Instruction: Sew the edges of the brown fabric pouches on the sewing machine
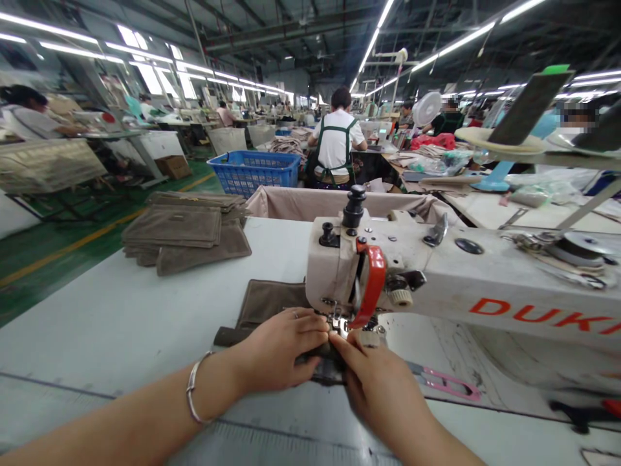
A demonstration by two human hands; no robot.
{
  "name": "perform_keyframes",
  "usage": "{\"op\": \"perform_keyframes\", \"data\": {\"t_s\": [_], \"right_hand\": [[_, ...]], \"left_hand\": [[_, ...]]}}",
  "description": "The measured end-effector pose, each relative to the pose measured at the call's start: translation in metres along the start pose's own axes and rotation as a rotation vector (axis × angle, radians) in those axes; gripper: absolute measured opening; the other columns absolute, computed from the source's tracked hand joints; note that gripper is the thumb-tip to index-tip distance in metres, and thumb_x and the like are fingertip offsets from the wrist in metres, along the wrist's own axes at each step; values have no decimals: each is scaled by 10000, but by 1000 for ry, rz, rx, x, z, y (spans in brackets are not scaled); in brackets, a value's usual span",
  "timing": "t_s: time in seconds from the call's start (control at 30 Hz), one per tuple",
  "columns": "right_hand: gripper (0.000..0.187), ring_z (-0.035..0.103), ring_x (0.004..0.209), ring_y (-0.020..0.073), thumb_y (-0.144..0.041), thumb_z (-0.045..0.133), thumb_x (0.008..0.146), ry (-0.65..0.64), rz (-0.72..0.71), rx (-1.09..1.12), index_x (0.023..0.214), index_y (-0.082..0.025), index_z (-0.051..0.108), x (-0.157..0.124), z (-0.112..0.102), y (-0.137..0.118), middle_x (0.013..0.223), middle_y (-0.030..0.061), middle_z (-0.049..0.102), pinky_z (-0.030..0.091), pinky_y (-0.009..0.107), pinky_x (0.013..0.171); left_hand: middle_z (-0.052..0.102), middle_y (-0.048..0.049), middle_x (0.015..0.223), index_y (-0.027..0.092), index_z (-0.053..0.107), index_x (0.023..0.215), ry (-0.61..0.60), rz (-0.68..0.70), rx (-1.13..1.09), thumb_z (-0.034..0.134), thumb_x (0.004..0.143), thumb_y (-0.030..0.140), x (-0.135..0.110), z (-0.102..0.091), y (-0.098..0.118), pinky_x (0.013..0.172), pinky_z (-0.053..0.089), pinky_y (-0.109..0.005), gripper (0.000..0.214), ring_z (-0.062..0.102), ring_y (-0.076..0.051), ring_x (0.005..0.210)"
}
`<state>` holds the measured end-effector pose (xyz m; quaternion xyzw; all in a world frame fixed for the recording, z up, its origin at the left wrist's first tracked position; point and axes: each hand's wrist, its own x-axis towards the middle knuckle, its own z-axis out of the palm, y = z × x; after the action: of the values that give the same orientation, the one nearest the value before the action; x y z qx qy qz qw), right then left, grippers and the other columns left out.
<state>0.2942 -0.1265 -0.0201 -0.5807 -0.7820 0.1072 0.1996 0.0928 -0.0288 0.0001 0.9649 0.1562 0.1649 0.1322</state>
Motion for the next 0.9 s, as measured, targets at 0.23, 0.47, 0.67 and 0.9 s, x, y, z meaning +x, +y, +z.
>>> {"op": "perform_keyframes", "data": {"t_s": [0.23, 0.47, 0.67, 0.9], "right_hand": [[278, 538, 947, 263, -102, 470, 873, 226, 25, 52, 1110, -170, 599, -2, -8, 2, 1032, 96, 587, 492, 423, 826], [260, 489, 760, 242, -206, 514, 935, 275, 32, -125, 684, -206, 579, 0, -12, 7, 706, 41, 561, 414, 395, 722], [181, 547, 920, 229, -99, 543, 906, 251, -145, 114, 1038, -189, 628, 0, -4, 1, 982, 58, 649, 460, 372, 818], [178, 572, 904, 232, -88, 575, 890, 213, -78, 187, 996, -213, 644, 4, 4, 1, 972, 46, 657, 491, 381, 799]], "left_hand": [[656, -77, 1124, 162, 612, 1178, 41, 34, 174, 583, 961, 261, -6, -6, -8, 1021, 467, -430, 241, 575, -245, 1122], [682, -44, 1117, 174, 614, 1118, 155, 51, 46, 486, 1005, 192, -14, 5, -6, 990, 484, -347, 172, 621, -170, 1035], [712, -36, 1020, 175, 644, 1026, 218, 44, 110, 424, 1026, 207, -3, 12, 16, 898, 521, -349, 222, 656, -176, 951], [717, -35, 954, 159, 649, 973, 235, -8, 140, 378, 1035, 180, 0, 14, 19, 854, 529, -337, 280, 665, -164, 877]]}}
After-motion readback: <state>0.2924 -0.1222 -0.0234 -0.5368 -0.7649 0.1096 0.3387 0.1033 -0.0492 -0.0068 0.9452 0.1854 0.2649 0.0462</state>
